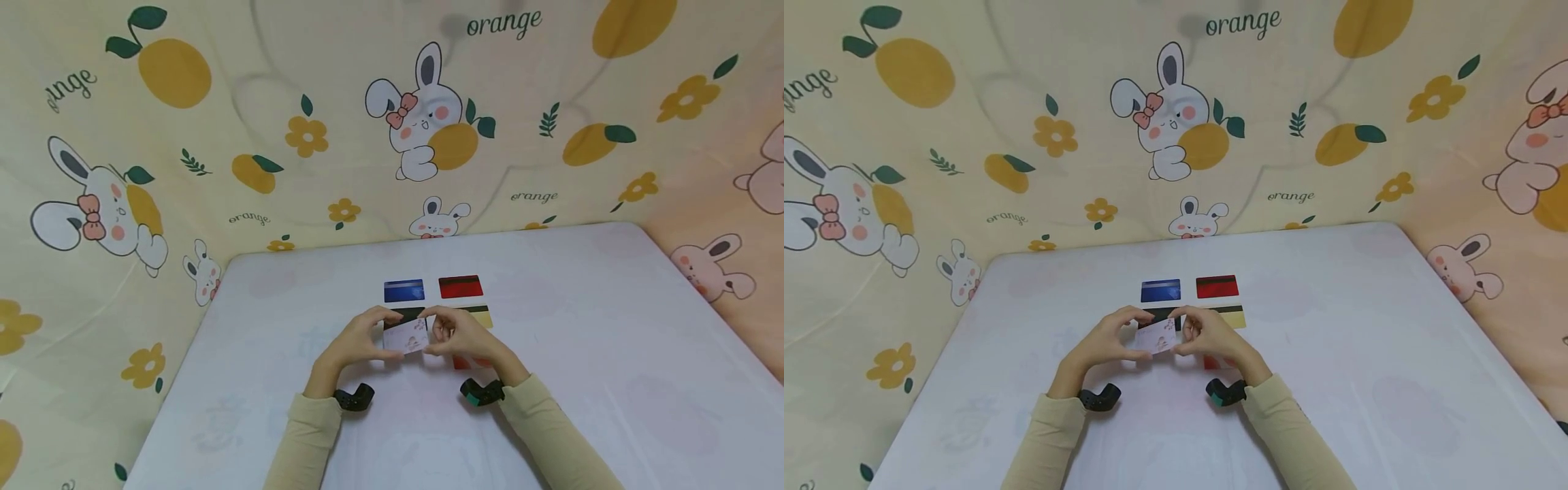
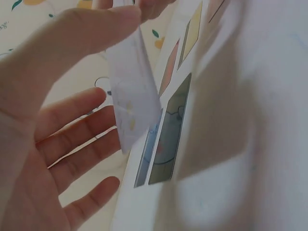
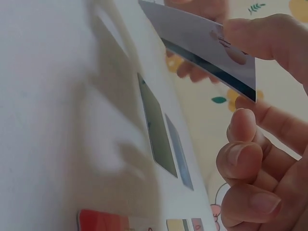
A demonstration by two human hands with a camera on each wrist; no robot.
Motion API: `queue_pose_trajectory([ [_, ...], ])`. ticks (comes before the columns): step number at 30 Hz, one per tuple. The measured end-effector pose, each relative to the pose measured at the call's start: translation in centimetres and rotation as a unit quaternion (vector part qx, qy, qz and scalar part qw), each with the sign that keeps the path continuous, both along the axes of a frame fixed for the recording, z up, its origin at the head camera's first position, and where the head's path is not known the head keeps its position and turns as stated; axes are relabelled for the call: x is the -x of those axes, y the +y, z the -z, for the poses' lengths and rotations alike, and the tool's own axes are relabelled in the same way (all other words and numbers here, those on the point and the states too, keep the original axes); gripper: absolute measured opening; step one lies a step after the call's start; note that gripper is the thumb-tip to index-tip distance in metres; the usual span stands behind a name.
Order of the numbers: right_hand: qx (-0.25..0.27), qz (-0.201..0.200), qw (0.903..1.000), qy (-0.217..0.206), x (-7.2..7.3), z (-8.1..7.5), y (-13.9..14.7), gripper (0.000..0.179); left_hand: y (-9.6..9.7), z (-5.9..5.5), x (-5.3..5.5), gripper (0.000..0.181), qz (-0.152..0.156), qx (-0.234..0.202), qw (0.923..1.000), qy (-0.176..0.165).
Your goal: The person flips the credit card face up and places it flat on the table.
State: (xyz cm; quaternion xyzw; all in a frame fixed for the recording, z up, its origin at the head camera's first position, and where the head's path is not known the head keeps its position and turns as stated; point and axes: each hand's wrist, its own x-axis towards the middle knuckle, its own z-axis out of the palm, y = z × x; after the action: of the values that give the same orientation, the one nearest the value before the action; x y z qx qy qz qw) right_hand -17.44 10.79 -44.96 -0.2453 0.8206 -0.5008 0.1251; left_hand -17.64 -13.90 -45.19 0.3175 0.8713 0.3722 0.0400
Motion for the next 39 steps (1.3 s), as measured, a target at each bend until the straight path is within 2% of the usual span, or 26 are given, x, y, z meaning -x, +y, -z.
queue_pose_trajectory([
  [6,-0.003,0.007,0.9997,-0.021,-0.2,0.3,-0.4,0.054,1.1,-0.4,-0.3,0.066,0.004,0.009,0.9998,0.014],
  [13,-0.009,-0.001,0.9999,-0.006,-0.5,-0.1,-0.7,0.052,1.5,-1.1,-0.6,0.067,0.015,-0.005,0.9995,0.029],
  [27,-0.012,0.006,0.9999,0.009,-0.6,-0.4,-1.0,0.05,1.7,-1.0,-0.8,0.059,0.032,-0.003,0.9989,0.035],
  [33,0.01,0.009,0.9998,0.012,-0.5,-0.2,-1.1,0.054,1.7,-1.1,-0.7,0.056,0.026,-0.021,0.9984,0.046],
  [39,0.037,0.009,0.9992,0.004,-0.3,0.2,-1.2,0.066,1.4,-1.3,-0.6,0.055,0.025,-0.054,0.9976,0.035],
])
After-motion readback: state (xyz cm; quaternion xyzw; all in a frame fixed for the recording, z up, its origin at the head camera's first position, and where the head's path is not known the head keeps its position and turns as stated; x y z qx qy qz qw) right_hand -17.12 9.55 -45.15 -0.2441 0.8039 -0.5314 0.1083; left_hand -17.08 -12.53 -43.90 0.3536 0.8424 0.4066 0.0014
